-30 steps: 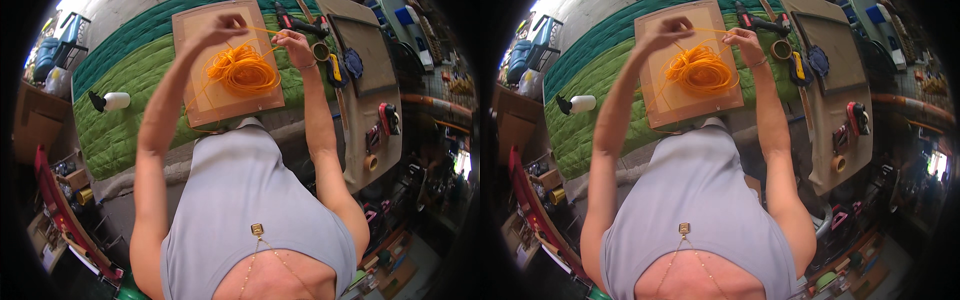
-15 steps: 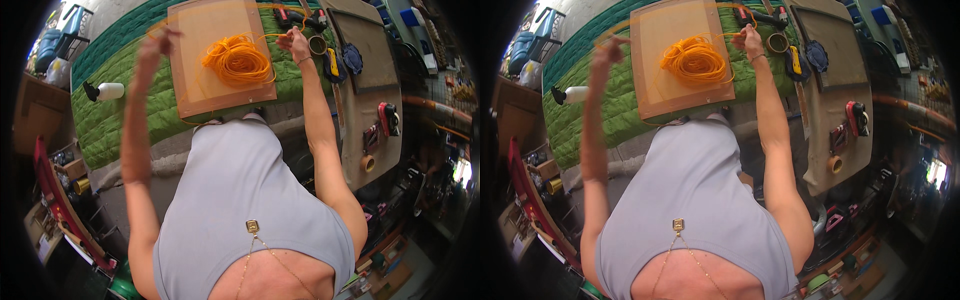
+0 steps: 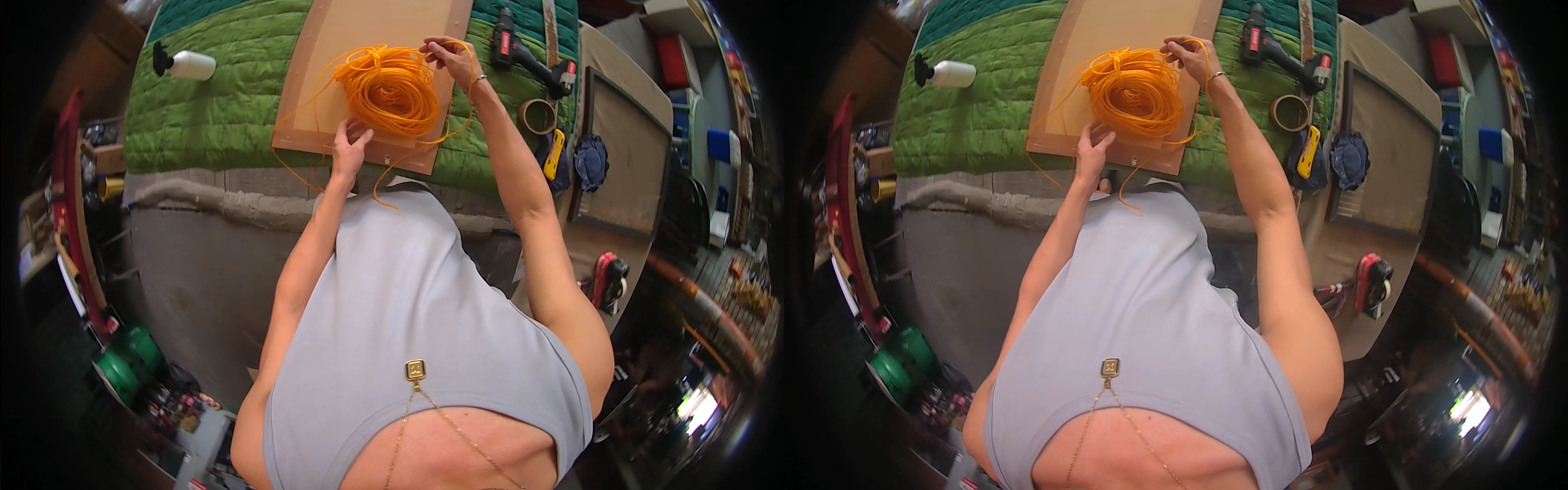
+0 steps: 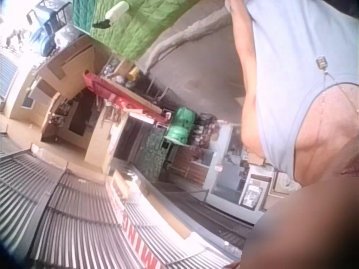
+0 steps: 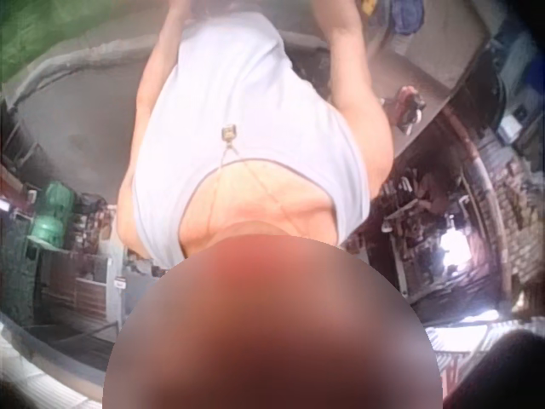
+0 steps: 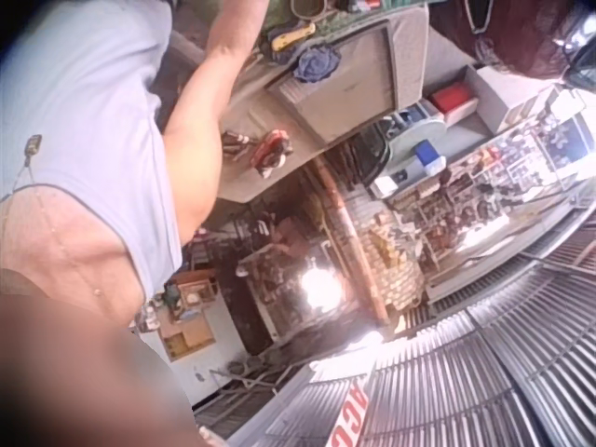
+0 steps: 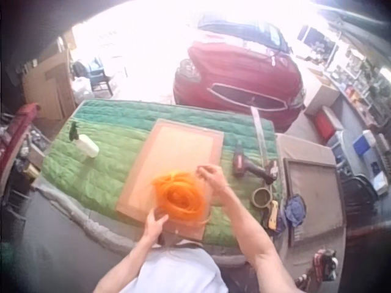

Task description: The person retrieves a coiled orange cord, measures and cuts a length, then ties it to the back of a wooden picture frame. They secure the cord with tape and carry the frame into an indoor room.

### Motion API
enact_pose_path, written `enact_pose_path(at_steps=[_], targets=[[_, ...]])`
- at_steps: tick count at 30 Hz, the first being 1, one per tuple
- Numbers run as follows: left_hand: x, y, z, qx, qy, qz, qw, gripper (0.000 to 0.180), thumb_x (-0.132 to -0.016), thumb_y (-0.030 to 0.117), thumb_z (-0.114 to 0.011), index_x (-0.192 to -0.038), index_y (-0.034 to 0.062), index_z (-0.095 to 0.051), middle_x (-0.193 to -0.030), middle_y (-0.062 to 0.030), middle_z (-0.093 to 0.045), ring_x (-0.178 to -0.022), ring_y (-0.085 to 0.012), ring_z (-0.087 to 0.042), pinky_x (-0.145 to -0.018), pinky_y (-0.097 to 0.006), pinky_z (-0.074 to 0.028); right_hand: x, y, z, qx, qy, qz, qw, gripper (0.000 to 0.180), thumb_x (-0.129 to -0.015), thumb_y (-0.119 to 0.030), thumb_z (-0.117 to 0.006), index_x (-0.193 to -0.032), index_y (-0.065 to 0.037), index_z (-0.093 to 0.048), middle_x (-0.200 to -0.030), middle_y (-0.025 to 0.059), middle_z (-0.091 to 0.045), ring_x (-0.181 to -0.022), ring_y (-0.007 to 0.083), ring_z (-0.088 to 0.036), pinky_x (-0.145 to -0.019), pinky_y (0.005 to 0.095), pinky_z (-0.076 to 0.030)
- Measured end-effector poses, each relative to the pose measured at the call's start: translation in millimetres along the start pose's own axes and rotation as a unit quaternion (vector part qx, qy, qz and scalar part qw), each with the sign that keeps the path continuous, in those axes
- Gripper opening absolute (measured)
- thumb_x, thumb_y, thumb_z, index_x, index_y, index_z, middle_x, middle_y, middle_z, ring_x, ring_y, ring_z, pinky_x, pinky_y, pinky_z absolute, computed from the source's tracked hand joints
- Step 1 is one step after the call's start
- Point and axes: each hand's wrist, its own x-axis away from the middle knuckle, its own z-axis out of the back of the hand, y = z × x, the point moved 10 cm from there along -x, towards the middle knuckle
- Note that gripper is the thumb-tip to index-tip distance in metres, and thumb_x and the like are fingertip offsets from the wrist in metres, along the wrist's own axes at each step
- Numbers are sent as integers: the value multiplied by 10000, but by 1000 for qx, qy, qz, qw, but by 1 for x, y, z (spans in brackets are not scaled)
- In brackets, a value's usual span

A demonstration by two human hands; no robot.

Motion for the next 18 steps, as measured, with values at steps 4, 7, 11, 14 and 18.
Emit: enact_pose_path(at_steps=[4,7,11,14,18], targets=[[1,-9,-2,66,7,40,997,462,-872,145,-616,-1282,-8,-469,-1235,-141,-558,-1097,-238,-564,-937,-337,-440,1,-1,-17,131,-58,6,990,245,-930,-160,-589,-1082,23,-647,-924,71,-707,-772,98,-646,-625,225,-506],[1,-25,-6,148,0,92,985,429,-891,130,-584,-1281,-7,-473,-1207,-134,-568,-1065,-238,-583,-905,-342,-471,6,2,-25,127,-66,23,989,234,-904,-151,-622,-1058,20,-665,-904,78,-707,-752,106,-644,-633,231,-512],[1,-45,-15,195,-24,138,971,380,-909,101,-545,-1272,5,-482,-1147,-122,-586,-997,-229,-612,-837,-348,-519,19,18,-7,159,-5,14,987,209,-853,-151,-684,-988,8,-707,-838,80,-705,-683,119,-625,-647,234,-507],[2,-48,-19,203,-30,152,967,364,-917,94,-530,-1268,9,-484,-1125,-117,-591,-1002,-226,-609,-848,-353,-520,33,28,12,141,37,2,989,202,-824,-148,-711,-948,11,-721,-802,58,-700,-661,97,-598,-639,232,-483],[8,-29,-29,209,-32,127,969,323,-896,65,-540,-1216,25,-533,-1112,-84,-596,-994,-192,-599,-836,-320,-498,49,42,18,49,39,-55,997,189,-837,-113,-690,-980,9,-714,-780,44,-689,-670,77,-581,-624,223,-470]])
